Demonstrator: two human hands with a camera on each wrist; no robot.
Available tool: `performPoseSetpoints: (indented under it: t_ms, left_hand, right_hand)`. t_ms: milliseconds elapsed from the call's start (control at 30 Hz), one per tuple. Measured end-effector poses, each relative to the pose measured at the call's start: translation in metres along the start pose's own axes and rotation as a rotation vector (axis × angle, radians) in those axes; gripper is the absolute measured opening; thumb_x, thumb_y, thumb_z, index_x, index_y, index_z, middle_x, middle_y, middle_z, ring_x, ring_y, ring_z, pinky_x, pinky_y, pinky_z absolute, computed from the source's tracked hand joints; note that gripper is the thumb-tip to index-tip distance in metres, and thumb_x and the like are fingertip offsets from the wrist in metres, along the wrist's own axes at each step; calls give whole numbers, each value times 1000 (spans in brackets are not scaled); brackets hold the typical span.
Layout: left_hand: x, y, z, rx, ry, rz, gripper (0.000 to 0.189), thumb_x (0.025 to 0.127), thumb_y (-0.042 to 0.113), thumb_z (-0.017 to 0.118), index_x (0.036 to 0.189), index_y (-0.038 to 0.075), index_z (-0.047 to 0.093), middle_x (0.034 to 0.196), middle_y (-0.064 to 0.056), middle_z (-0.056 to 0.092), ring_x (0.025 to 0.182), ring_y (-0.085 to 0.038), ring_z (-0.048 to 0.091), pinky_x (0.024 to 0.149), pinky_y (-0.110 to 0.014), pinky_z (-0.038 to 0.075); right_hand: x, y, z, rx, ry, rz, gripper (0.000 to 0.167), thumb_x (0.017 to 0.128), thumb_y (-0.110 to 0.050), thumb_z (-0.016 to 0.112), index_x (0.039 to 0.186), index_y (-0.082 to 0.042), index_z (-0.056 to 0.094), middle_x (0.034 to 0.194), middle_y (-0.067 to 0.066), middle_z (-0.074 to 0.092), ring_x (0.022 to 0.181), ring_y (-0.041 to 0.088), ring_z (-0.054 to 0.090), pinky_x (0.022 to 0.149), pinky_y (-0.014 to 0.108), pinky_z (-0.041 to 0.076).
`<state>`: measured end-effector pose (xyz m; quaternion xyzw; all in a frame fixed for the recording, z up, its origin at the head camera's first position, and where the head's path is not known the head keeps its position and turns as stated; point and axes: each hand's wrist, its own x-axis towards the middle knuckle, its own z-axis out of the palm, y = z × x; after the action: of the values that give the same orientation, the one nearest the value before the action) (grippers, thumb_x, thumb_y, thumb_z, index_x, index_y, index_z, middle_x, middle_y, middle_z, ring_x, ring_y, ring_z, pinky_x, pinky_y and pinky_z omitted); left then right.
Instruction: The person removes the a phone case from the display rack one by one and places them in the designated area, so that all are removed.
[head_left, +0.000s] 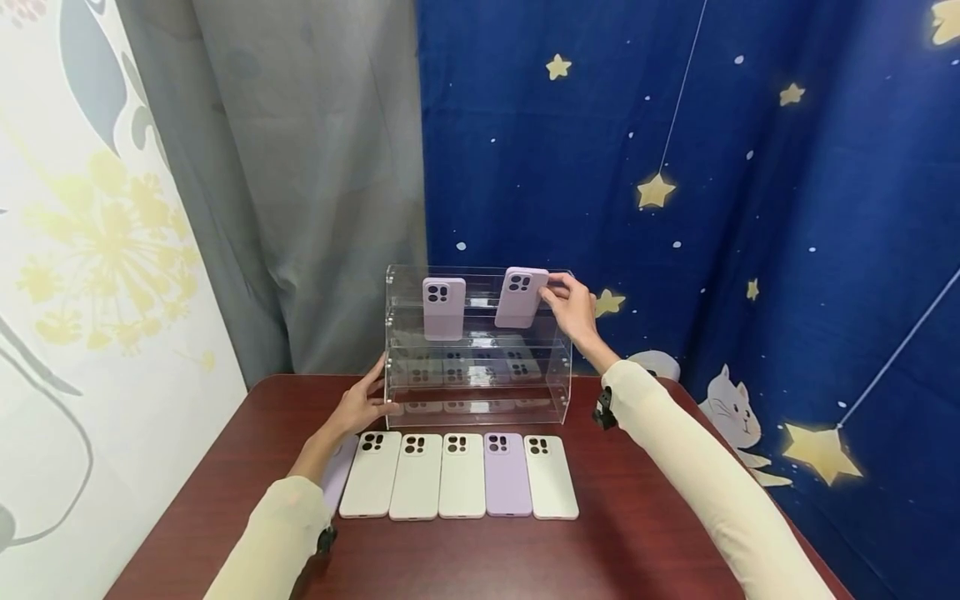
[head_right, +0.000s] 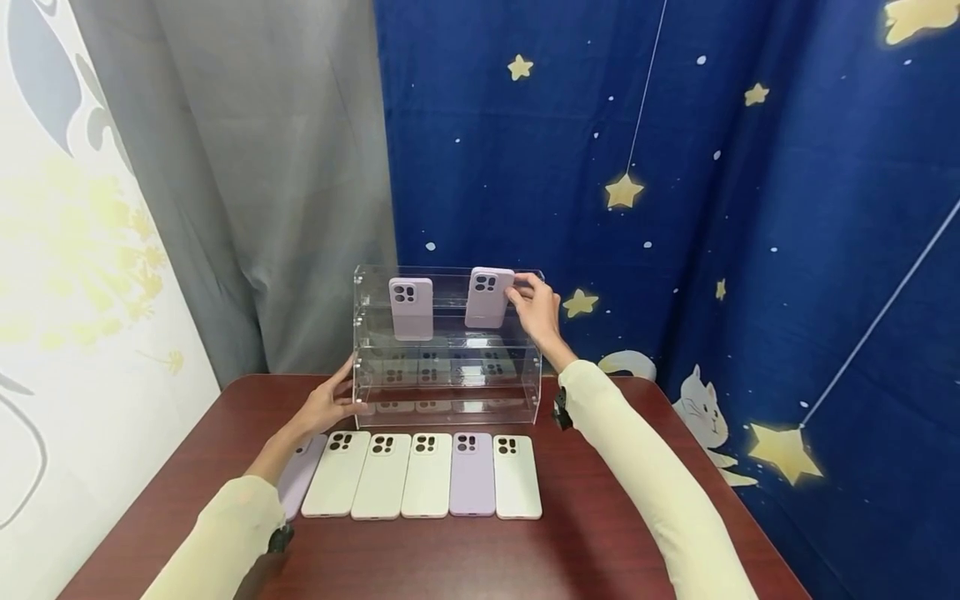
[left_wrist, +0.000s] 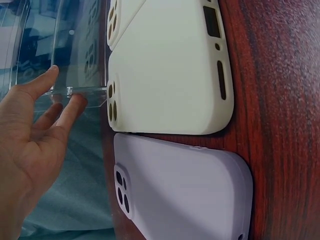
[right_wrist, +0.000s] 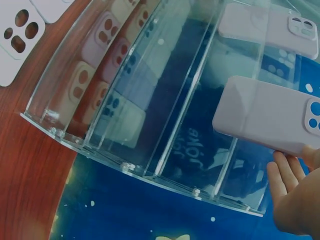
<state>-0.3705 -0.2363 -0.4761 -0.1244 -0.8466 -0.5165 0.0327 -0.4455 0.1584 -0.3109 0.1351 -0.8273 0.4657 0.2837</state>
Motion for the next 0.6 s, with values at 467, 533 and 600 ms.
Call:
performPoseSetpoints:
  t_ms: [467, 533, 600]
  left_hand:
    - [0, 0, -2, -10, -2, 5, 108, 94, -3, 74, 168, 31, 5, 170, -28, 9, 136, -53, 47, 100, -54, 55]
    - [-1, 1, -2, -17, -7, 1, 107, 94, -3, 74, 169, 31, 5, 170, -29, 10, 135, -54, 48, 100, -53, 55]
    - [-1, 1, -2, -16, -7, 0, 107, 94, -3, 74, 169, 30, 5, 169, -29, 10, 135, -54, 49, 100, -53, 55]
  right_hand:
    - [0, -19, -17, 32, -3, -40, 30, 97, -16, 76, 125, -5, 71, 118, 19, 75, 107, 30, 75, 90, 42, 61]
    - [0, -21, -21, 34, -9, -51, 30, 97, -16, 76, 125, -5, 71, 117, 19, 75, 106, 30, 75, 90, 41, 61]
    - [0, -23, -25, 33, -13, -64, 30, 97, -15, 76, 124, -4, 71, 117, 19, 75, 106, 30, 75, 90, 41, 61]
